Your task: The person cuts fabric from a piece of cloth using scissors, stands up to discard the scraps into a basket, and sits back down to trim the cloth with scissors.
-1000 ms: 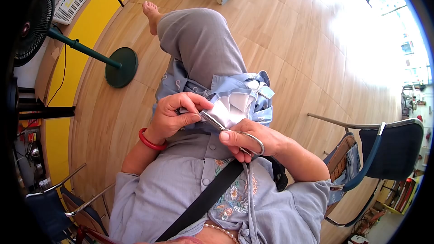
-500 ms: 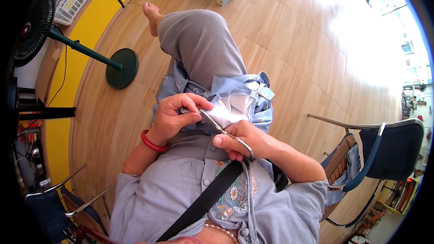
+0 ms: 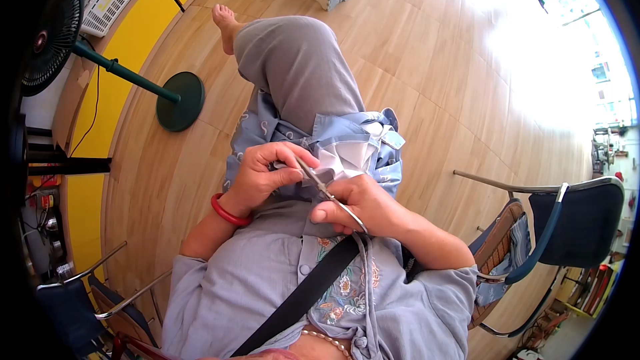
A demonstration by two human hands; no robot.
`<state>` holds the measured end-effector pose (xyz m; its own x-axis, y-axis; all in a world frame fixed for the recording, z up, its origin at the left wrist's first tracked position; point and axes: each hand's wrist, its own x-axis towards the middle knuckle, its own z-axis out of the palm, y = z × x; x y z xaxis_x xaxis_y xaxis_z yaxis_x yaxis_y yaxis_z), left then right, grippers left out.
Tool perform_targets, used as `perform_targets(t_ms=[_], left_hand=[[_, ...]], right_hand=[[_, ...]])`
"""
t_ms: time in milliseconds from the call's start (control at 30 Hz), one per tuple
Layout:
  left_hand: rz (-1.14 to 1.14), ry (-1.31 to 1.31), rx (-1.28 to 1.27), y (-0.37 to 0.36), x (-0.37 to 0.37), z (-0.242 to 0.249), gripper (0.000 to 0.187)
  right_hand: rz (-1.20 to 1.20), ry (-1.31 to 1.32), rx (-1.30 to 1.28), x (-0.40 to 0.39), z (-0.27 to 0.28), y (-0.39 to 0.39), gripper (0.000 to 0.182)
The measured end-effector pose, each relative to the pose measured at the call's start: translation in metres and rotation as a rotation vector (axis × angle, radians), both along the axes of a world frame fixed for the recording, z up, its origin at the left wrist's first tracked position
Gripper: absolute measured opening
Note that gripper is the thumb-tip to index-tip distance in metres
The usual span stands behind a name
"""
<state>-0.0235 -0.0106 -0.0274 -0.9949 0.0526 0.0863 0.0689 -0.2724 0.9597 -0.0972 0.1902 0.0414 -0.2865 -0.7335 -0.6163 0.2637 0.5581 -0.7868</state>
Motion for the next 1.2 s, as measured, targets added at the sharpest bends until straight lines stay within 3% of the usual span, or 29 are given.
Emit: perform_targets(t_ms=[67, 133, 200, 333, 400, 433, 533, 600, 667, 700, 833, 1033, 1167, 1200], left_hand=[[0.030, -0.012, 0.001, -0.002, 0.001, 0.001, 0.006], [0.039, 0.017, -0.012, -0.004, 0.001, 0.003, 0.006], [0.014, 0.025, -0.006, -0.003, 0.001, 0.003, 0.007], [-0.044, 0.059, -0.060, -0.005, 0.001, 0.008, 0.008], [-0.036, 0.104, -0.062, -0.006, 0.000, 0.009, 0.008], [-0.027, 0.146, -0.061, -0.007, 0.000, 0.010, 0.009], [0.039, 0.148, -0.100, -0.010, 0.002, 0.011, 0.009], [0.080, 0.146, -0.073, -0.009, 0.001, 0.012, 0.010], [0.120, 0.149, -0.046, -0.010, 0.000, 0.011, 0.010], [0.159, 0.191, -0.154, -0.013, -0.001, 0.009, 0.011], [0.226, 0.224, -0.377, -0.013, 0.000, 0.009, 0.012], [0.153, -0.018, -0.177, -0.003, 0.002, 0.004, 0.008], [0.159, -0.090, -0.207, 0.000, 0.002, 0.010, 0.006], [0.131, -0.021, -0.314, -0.002, 0.002, 0.009, 0.006]], right_hand=[[-0.044, 0.203, -0.297, -0.005, 0.002, 0.008, 0.030], [-0.235, 0.317, -0.463, -0.005, 0.003, 0.003, 0.025], [-0.126, 0.669, -0.370, -0.021, 0.010, 0.002, 0.026], [-0.022, 0.750, -0.215, -0.042, 0.010, -0.022, 0.027], [0.108, 0.528, -0.333, -0.049, -0.009, -0.027, 0.026], [0.193, 0.533, -0.251, -0.051, -0.009, -0.027, 0.029], [0.194, 0.401, -0.259, -0.055, -0.014, -0.024, 0.029], [0.121, 0.366, -0.272, -0.052, -0.013, -0.021, 0.025], [-0.107, 0.203, -0.279, -0.052, -0.009, -0.017, 0.025], [-0.147, 0.176, -0.266, -0.054, -0.010, -0.015, 0.025], [-0.155, 0.217, -0.284, -0.055, -0.009, -0.014, 0.025], [-0.231, 0.224, -0.291, -0.049, -0.007, -0.014, 0.023], [-0.184, 0.301, -0.239, -0.048, -0.007, -0.013, 0.022], [-0.152, 0.361, -0.196, -0.048, -0.009, -0.013, 0.022]])
